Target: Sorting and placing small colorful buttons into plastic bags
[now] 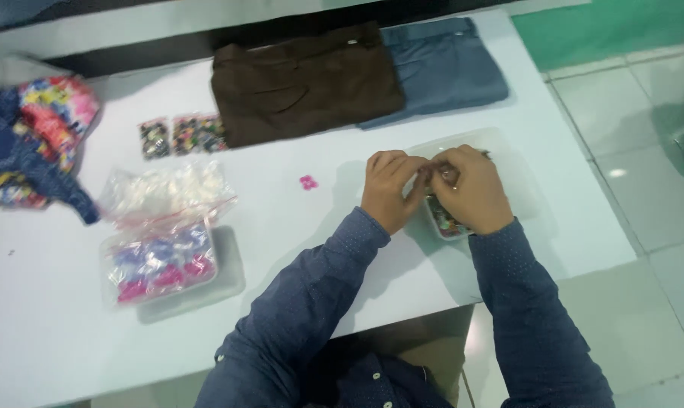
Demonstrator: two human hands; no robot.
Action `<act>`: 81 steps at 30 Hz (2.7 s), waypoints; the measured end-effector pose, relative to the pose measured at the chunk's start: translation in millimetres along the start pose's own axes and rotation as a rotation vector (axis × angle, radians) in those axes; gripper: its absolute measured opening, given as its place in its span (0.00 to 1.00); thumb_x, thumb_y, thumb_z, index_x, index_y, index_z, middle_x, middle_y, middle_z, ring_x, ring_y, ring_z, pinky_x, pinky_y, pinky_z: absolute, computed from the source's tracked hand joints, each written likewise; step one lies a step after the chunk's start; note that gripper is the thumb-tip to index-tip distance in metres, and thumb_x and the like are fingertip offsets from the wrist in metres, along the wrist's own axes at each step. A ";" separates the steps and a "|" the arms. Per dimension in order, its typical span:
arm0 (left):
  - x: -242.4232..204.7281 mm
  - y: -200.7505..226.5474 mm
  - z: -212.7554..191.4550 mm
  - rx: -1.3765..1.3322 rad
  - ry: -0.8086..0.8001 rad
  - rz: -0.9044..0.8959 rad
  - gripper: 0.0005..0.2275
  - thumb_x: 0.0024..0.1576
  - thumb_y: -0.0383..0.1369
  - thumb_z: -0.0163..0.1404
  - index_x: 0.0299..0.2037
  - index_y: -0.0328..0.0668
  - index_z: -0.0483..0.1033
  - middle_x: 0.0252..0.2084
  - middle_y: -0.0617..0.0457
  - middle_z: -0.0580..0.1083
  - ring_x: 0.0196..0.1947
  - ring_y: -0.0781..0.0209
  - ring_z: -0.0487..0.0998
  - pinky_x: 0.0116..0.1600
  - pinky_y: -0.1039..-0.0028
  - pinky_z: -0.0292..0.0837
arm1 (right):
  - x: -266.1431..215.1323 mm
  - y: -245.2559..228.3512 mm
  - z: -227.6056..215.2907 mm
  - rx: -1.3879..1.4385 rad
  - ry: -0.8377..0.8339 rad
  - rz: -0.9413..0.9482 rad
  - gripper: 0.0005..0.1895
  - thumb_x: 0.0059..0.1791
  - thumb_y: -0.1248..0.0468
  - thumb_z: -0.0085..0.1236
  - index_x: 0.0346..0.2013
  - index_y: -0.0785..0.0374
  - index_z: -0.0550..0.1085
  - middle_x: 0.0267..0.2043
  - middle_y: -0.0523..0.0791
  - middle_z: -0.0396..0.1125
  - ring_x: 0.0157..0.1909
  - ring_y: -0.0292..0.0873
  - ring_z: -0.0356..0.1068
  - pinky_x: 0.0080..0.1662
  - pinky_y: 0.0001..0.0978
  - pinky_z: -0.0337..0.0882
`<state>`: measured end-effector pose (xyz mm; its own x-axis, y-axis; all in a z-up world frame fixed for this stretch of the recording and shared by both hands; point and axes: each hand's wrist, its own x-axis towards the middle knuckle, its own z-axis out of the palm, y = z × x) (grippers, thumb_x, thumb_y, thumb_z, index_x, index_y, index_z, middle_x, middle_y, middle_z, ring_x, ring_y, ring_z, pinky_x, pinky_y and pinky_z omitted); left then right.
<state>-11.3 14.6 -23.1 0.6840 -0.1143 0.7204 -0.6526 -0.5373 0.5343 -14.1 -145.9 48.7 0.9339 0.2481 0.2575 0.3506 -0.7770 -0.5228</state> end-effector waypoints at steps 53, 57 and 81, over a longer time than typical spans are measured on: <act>-90.8 -76.6 -123.8 0.423 -0.090 -0.672 0.08 0.54 0.40 0.58 0.39 0.52 0.78 0.32 0.60 0.74 0.44 0.59 0.74 0.62 0.59 0.58 | 11.9 -90.9 145.0 0.237 -0.195 -0.059 0.07 0.51 0.61 0.64 0.40 0.60 0.79 0.34 0.47 0.71 0.36 0.44 0.72 0.37 0.34 0.71; -92.3 -81.2 -121.3 0.453 -0.151 -0.683 0.06 0.55 0.42 0.56 0.37 0.54 0.78 0.31 0.62 0.73 0.44 0.62 0.74 0.62 0.61 0.57 | 12.9 -92.2 143.8 0.205 -0.224 -0.042 0.07 0.51 0.61 0.64 0.40 0.59 0.79 0.35 0.46 0.71 0.37 0.44 0.73 0.38 0.33 0.72; -77.1 -72.5 -126.7 0.566 -0.238 -0.646 0.15 0.59 0.32 0.50 0.55 0.45 0.78 0.55 0.52 0.69 0.61 0.53 0.61 0.65 0.57 0.52 | 12.8 -85.3 150.9 0.176 -0.204 -0.060 0.14 0.52 0.57 0.58 0.50 0.58 0.78 0.37 0.45 0.70 0.45 0.47 0.75 0.47 0.43 0.74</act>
<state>-58.1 168.2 -61.4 0.9534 0.2168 0.2098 0.0993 -0.8821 0.4605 -21.4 10.8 -26.0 0.8998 0.4158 0.1323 0.3955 -0.6492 -0.6497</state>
